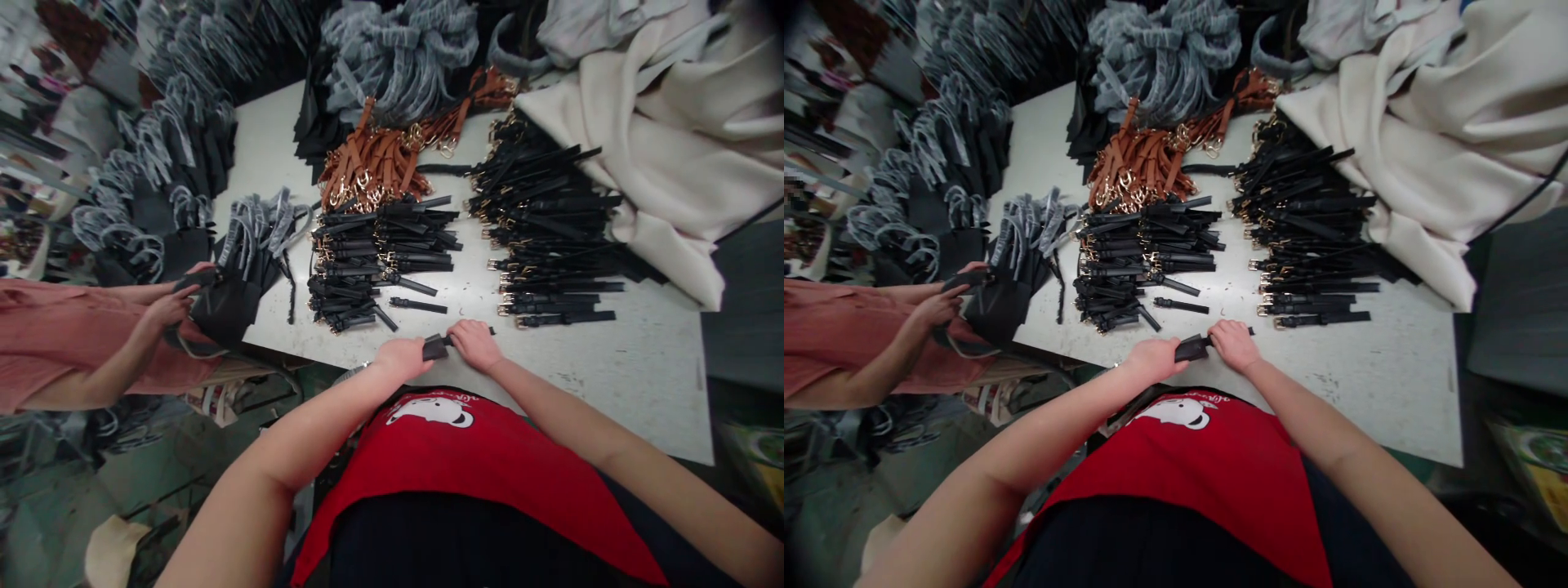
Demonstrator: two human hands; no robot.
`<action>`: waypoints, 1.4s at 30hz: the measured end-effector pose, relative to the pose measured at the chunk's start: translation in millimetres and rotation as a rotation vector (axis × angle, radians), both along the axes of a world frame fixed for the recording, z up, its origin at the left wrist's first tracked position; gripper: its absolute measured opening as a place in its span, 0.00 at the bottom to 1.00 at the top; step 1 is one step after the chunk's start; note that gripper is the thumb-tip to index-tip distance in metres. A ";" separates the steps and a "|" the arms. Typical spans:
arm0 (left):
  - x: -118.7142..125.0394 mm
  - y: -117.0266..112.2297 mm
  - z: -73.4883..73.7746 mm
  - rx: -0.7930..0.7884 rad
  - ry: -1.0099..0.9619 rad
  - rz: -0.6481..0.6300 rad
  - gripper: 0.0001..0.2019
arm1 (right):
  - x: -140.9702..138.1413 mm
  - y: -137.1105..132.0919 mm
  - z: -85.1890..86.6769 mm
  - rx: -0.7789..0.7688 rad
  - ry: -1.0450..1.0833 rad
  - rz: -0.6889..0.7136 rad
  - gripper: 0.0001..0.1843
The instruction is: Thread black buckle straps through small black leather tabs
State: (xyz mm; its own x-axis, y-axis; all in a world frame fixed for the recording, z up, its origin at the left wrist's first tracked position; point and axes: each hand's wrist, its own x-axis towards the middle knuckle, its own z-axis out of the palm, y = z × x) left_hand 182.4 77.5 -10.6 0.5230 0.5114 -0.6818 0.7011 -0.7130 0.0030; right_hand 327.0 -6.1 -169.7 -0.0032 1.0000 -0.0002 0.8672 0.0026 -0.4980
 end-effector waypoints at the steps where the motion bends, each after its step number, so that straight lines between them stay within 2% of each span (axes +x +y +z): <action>1: -0.6 -2.2 -0.5 0.003 -0.003 0.008 0.22 | 0.0 0.0 0.1 0.000 0.000 0.004 0.14; 5: -0.2 -9.3 -6.7 -0.013 -0.050 0.049 0.22 | 1.3 0.0 0.6 -0.014 -0.013 -0.016 0.14; 7: -8.2 -9.0 -8.3 -0.012 -0.071 0.093 0.23 | 3.1 0.4 1.1 -0.020 -0.011 -0.023 0.15; 14: -83.3 -13.1 5.6 0.028 -0.046 0.339 0.24 | 12.6 2.5 4.8 -0.048 0.011 0.101 0.14; 16: -93.8 -21.3 9.4 0.009 -0.050 0.360 0.23 | 12.4 -1.3 7.4 -0.043 -0.043 0.155 0.11; 19: -97.2 -34.6 12.8 -0.041 -0.049 0.365 0.22 | 9.5 -14.9 11.3 -0.018 -0.093 0.263 0.10; 22: -94.5 -43.5 14.7 -0.082 -0.029 0.338 0.23 | 7.9 -31.5 11.4 0.010 -0.048 0.283 0.15; 25: -82.4 -45.7 13.2 -0.105 -0.024 0.293 0.24 | 9.2 -39.3 8.1 0.000 -0.037 0.185 0.17; 29: -43.1 -40.0 2.1 -0.104 -0.060 0.225 0.26 | 11.6 -35.2 3.2 -0.069 -0.063 0.063 0.16; 33: -12.1 -33.6 -7.8 -0.112 -0.046 0.175 0.25 | 12.2 -32.2 1.8 -0.070 -0.037 0.046 0.15; 42: 10.3 -27.9 -0.9 -0.113 0.036 0.088 0.23 | 6.9 -35.2 -0.6 -0.028 0.009 0.011 0.15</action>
State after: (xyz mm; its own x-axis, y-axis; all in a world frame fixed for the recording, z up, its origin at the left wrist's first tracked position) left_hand 192.8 49.6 -11.5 0.4541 0.4728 -0.7551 0.7620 -0.6453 0.0541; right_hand 334.0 -41.3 -170.3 -0.0144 0.9995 -0.0286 0.8629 -0.0020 -0.5054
